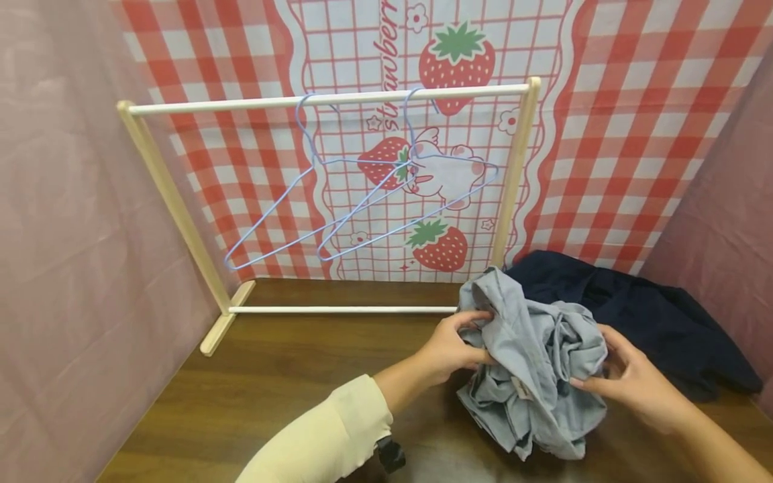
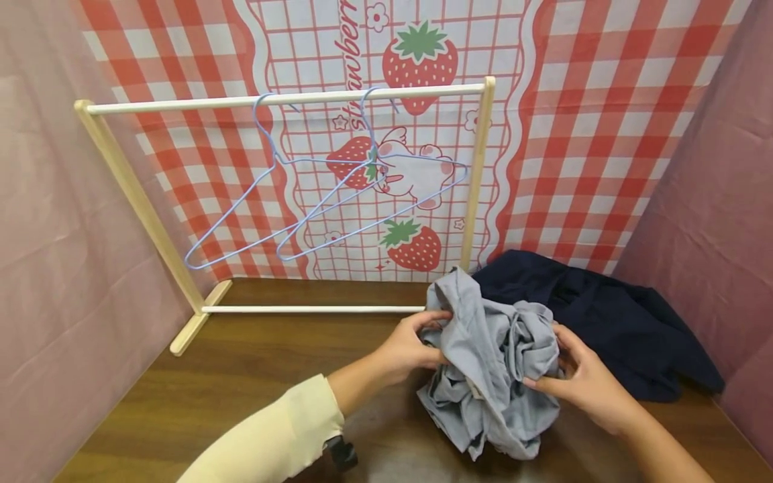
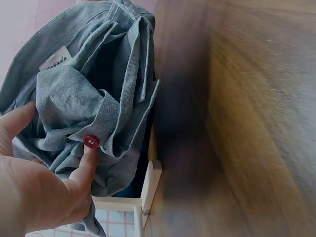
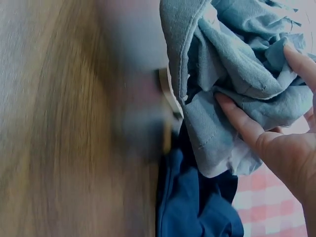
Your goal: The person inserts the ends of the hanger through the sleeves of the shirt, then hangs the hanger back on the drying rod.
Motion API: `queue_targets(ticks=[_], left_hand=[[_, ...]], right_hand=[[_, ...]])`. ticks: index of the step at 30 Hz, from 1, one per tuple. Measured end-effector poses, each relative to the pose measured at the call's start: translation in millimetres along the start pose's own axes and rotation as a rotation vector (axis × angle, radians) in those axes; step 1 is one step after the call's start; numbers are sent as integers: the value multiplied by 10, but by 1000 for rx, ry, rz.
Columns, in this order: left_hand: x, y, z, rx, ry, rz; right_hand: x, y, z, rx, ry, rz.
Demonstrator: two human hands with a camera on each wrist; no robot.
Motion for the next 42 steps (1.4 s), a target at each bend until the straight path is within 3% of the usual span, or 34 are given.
queue_targets(ticks=[10,23,34,42], left_hand=[[-262,-174,1,40,-18,8],[-565,-390,76,142,31,69],[-831,-603,-51,102,2,122],[-981,-682,-124,78,4,148]], right_hand=[[242,153,-50,53,-125,-42],[493,421,-55,65,-160,-51],[798,602,68,113,-100,-108],[947,710,174,33,-123,-83]])
Point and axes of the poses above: each hand's wrist, its own y-axis towards the middle knuckle, its own x-axis out of the palm, z = x × y, the point moved 4 cm from there along y, towards the middle knuckle, and after that the axes turned 7 degrees about -y, right-handed, at the moved point
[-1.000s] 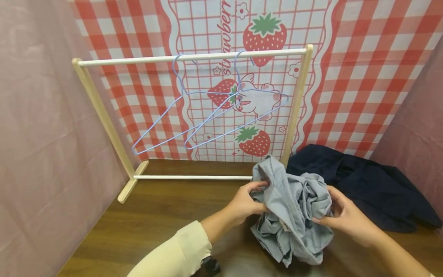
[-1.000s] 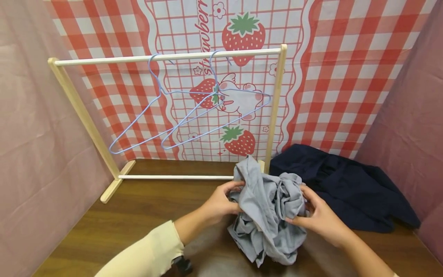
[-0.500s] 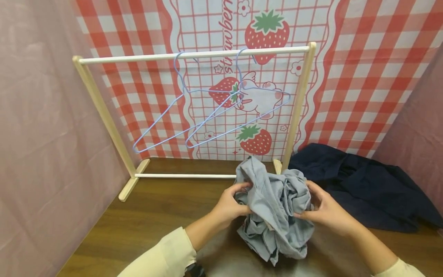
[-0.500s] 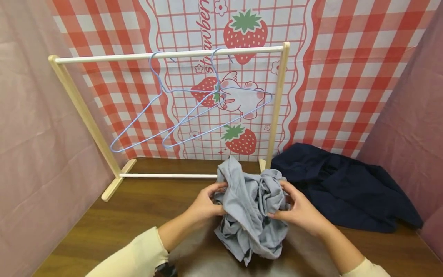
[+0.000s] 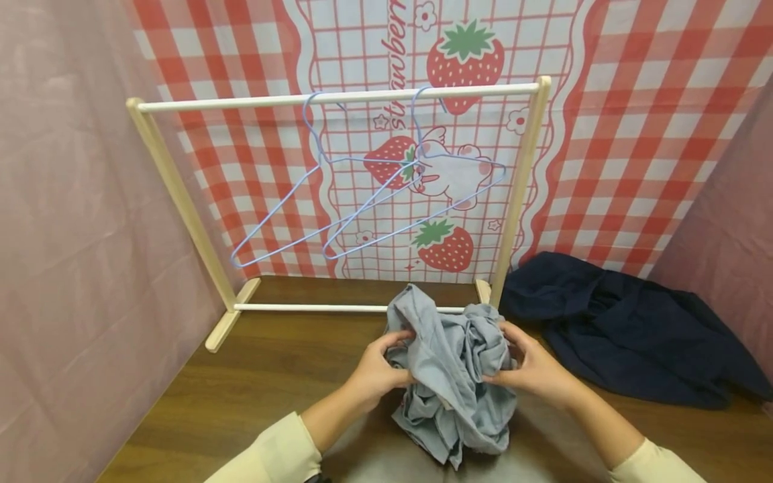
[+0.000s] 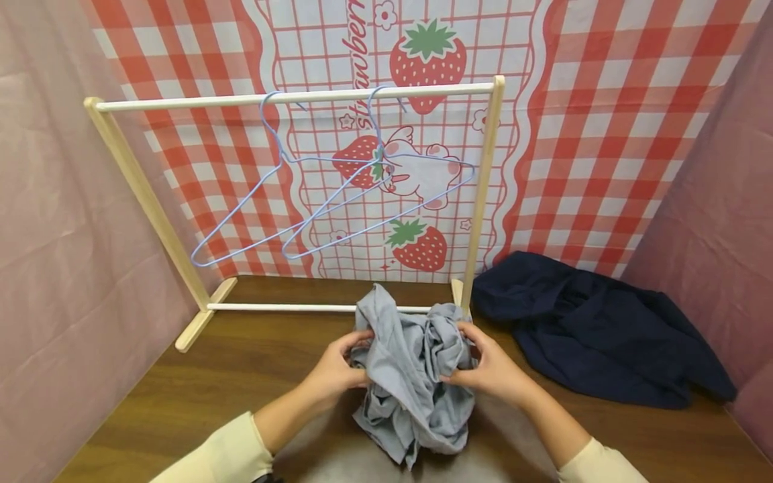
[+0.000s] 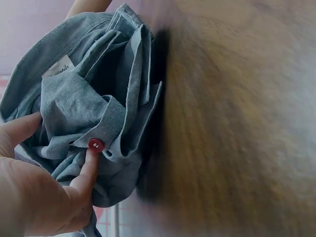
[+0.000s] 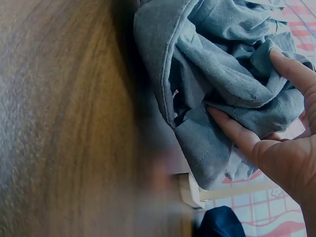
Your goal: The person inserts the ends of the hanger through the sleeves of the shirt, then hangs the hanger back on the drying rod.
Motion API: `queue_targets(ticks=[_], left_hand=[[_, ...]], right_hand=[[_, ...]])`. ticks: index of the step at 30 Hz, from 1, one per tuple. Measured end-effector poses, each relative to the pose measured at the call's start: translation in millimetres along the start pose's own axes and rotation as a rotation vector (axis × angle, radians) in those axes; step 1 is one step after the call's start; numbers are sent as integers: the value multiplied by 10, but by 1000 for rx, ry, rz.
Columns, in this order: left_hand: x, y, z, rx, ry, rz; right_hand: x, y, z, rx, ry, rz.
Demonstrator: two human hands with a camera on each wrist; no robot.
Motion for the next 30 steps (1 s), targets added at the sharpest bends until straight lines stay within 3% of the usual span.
queue_targets(ticks=[4,10,20,25,30], left_hand=[[-40,-3,-41,-14,17,19],[-89,10,-112,-12,114,88],[-133,46,-209,-18,197,135],[-145,33,-169,-50,192,115],[-213,31,-130,-113,162,46]], right_hand=[[32,24,53,-6,-26,14],[41,50,109,50,-57,-7],[42,117,101,52,-253,-6],[17,86,91,83,-286,5],[-68,-8,60,131,-356,5]])
Point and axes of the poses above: each hand's wrist, its own y-axis towards the middle knuckle, its own x-axis out of the palm, z = x × y, the point moved 4 cm from there along y, towards the middle knuckle, and after that the axes turned 7 degrees about -y, right-handed, at the moved point
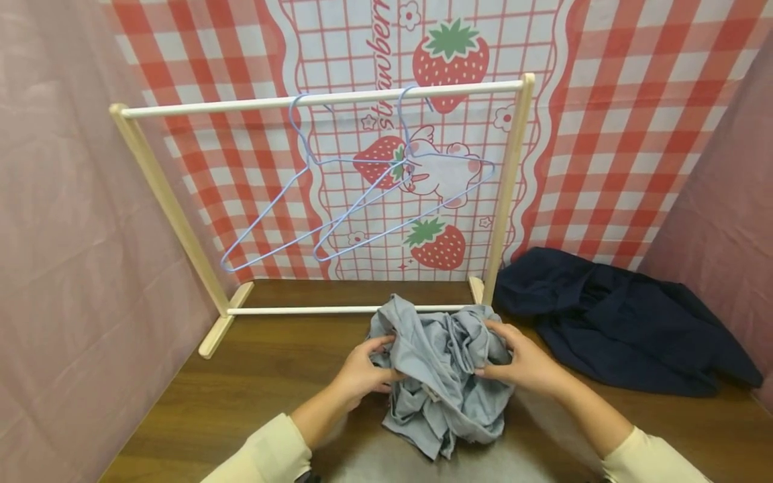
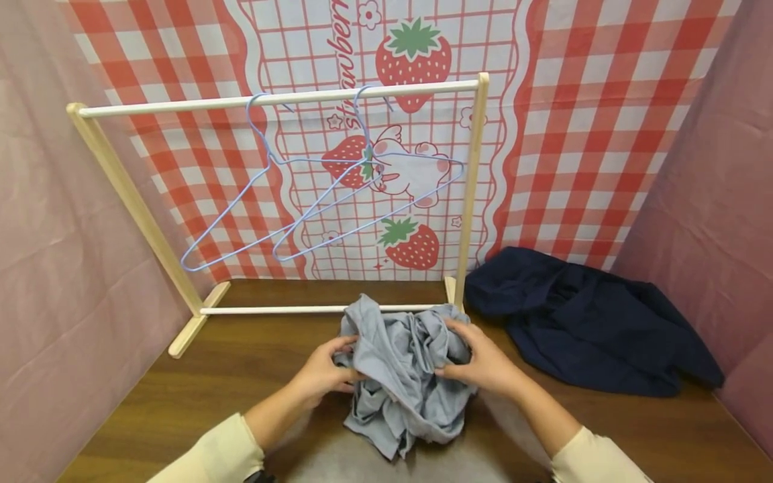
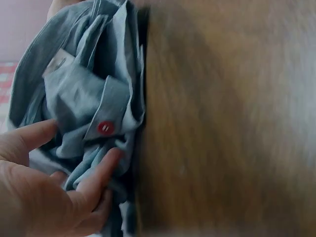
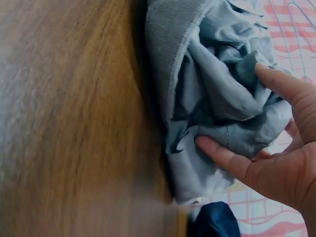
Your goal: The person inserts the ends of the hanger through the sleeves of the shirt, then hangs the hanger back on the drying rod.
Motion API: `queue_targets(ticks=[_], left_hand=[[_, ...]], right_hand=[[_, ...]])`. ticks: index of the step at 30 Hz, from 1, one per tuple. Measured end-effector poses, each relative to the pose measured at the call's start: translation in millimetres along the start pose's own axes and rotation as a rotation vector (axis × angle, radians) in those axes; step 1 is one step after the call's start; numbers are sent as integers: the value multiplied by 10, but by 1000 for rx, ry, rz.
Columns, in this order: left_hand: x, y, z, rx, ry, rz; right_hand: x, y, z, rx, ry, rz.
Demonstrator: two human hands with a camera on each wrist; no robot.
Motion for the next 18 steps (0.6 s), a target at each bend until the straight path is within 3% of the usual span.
queue_targets(ticks=[3,6,9,13,16,18], left_hand=[[-71,6,29,-11,49,-29],[-176,6,105,28,190,-29],[-264,-10,235,157,484,-14],[-316,-36,380,322,846,16],[-317,-24,412,380,928,-2],[-305,-7,425,442,939,-23]], right_hand=[[-94,-62,-1,-14,-53,1],[-201,-111,-35,-53,-86,14],[-309,-180,-94,-88,-125,58],[-416,-287,-210,-187,-235,176],[-439,-370,-277,-300,-258,216],[-422,-423,-295,-377,-219,179]])
Point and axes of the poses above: each hand's wrist, its own y-axis towards the middle knuckle, its own x-axis out of the palm, z = x × y, the point moved 4 cm from there along y, towards the middle knuckle, and after that the axes turned 7 degrees about -y, right-handed, at the moved point
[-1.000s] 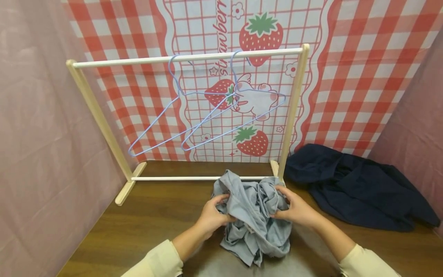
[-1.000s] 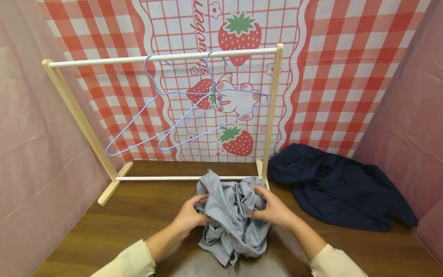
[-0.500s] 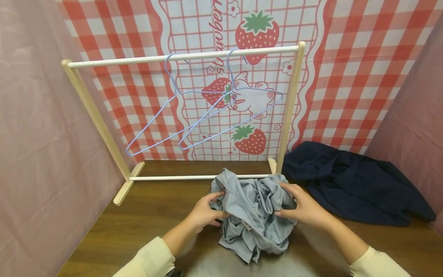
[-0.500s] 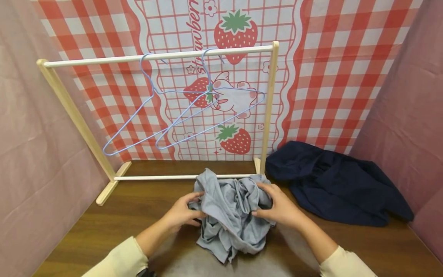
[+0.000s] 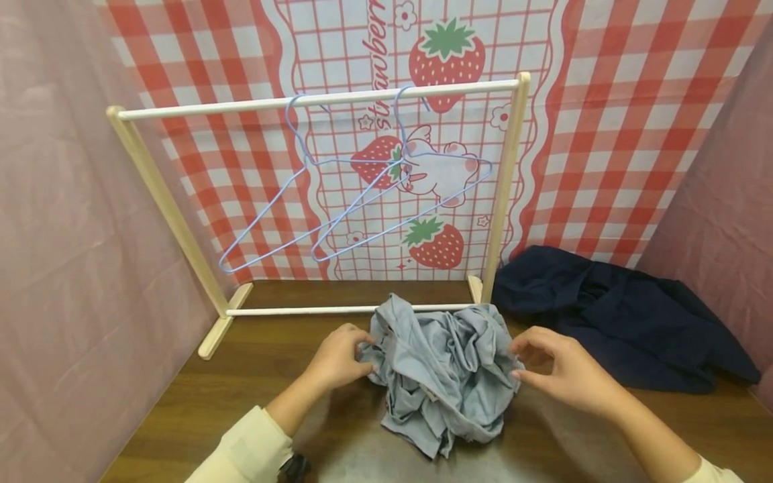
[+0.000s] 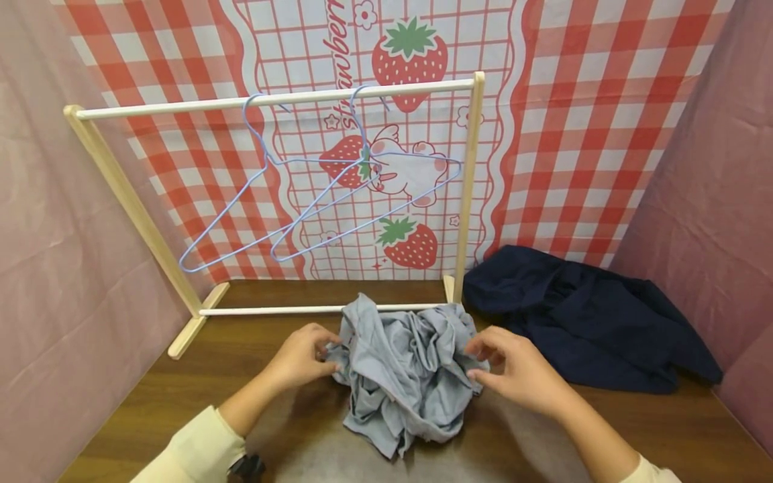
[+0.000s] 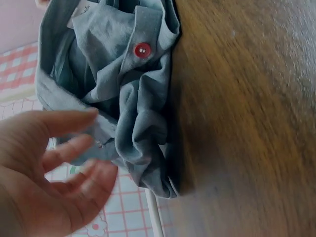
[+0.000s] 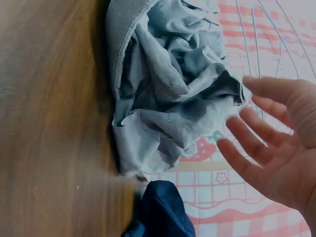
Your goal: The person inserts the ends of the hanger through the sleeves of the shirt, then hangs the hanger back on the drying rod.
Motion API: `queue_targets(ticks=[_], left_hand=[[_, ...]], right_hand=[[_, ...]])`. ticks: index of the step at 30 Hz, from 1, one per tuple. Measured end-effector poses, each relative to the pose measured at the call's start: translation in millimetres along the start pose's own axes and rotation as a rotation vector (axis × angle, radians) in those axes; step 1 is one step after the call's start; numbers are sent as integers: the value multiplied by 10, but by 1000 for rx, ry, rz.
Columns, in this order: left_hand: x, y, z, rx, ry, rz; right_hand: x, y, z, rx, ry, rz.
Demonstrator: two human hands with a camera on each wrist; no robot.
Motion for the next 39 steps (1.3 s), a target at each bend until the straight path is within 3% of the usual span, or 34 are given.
queue_targets(ticks=[3,7,11,16,19,22,28,39], left_hand=[[21,38,27,134,-22,23],[62,74,48,290,7,51],[109,103,34,342,125,79],[139,132,42,389,196,139],[139,133,59,434,193,182],[118,125,74,478,184,224],[21,107,79,528,164,317],[-260,119,154,486,190,402]], right_hand=[[50,-77,-47,-99,105,-97],[165,-145,-117,-234,148,-205],[327,-169,-212,-283,108,-302],[530,-178,-325,-225,-72,-419],[607,-174,-372,-238,-150,-412],[630,-175,-402,-284,-192,-354],[516,-178,-410,-287,-204,-289],[0,-10,-307,-253,-252,-131]])
Point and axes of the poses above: each hand's wrist, its own y-axis towards the middle knuckle, its own x-axis out of the palm, z = x × y, the point moved 4 cm from there along y, towards the middle knuckle, and after that the axes turned 7 degrees about -y, right-handed, at the moved point
